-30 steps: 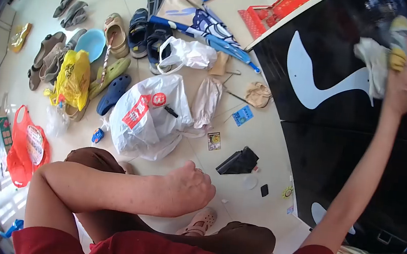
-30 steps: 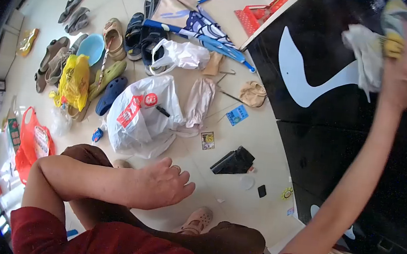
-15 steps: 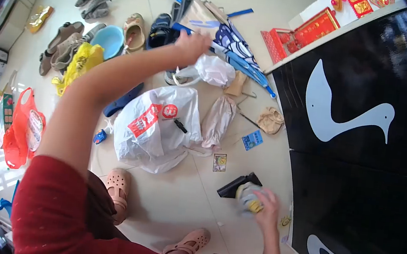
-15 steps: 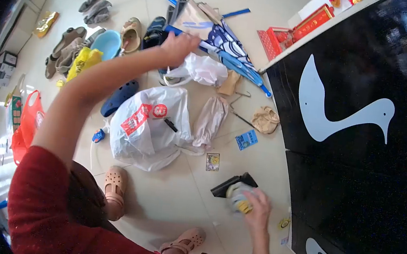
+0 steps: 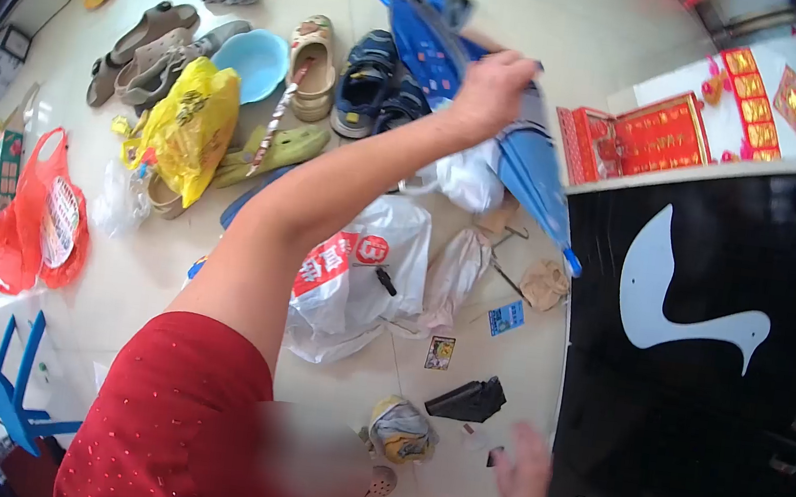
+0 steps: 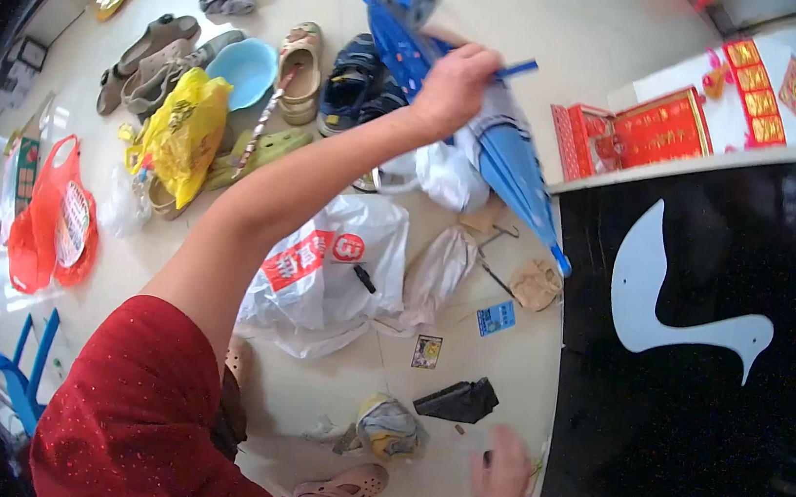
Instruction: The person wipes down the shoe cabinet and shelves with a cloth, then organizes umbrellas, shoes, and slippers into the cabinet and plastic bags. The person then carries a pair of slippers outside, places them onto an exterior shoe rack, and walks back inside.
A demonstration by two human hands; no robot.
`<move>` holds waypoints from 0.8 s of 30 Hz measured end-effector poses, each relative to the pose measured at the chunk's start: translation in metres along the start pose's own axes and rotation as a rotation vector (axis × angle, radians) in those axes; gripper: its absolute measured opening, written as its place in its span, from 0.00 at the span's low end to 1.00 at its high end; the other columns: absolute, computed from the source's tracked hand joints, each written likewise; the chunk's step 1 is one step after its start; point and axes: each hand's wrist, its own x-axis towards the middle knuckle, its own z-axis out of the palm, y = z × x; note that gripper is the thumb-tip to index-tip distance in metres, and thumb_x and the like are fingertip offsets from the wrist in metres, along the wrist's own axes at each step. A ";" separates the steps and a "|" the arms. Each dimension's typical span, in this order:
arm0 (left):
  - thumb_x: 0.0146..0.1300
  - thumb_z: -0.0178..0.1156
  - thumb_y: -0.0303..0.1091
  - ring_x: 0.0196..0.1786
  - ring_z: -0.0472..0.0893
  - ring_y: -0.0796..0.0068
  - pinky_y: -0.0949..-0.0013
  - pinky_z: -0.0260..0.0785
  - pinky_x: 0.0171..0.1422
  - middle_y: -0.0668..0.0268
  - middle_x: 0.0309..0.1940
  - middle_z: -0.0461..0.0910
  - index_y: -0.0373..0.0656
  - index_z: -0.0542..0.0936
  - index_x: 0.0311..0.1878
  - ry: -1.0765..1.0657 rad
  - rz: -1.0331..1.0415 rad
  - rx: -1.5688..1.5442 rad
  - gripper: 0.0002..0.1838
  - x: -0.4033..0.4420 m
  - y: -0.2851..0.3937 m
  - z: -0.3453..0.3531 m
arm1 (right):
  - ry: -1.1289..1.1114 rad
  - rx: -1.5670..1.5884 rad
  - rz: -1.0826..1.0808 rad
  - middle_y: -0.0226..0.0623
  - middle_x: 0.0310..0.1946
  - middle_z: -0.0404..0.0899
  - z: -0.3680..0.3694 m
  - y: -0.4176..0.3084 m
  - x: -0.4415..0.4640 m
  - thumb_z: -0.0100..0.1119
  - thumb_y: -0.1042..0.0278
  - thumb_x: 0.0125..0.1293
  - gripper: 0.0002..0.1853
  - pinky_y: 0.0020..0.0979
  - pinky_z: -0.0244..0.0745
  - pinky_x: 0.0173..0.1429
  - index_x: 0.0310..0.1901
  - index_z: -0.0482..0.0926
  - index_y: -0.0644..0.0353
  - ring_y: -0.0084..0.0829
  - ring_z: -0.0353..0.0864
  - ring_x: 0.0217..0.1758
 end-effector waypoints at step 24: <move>0.47 0.73 0.31 0.62 0.66 0.60 0.58 0.60 0.65 0.54 0.59 0.63 0.40 0.55 0.69 -0.198 -0.025 -0.520 0.48 -0.076 0.268 -0.100 | 0.665 0.299 0.440 0.47 0.26 0.81 -0.041 0.004 -0.091 0.71 0.64 0.45 0.15 0.38 0.77 0.38 0.34 0.82 0.62 0.41 0.83 0.30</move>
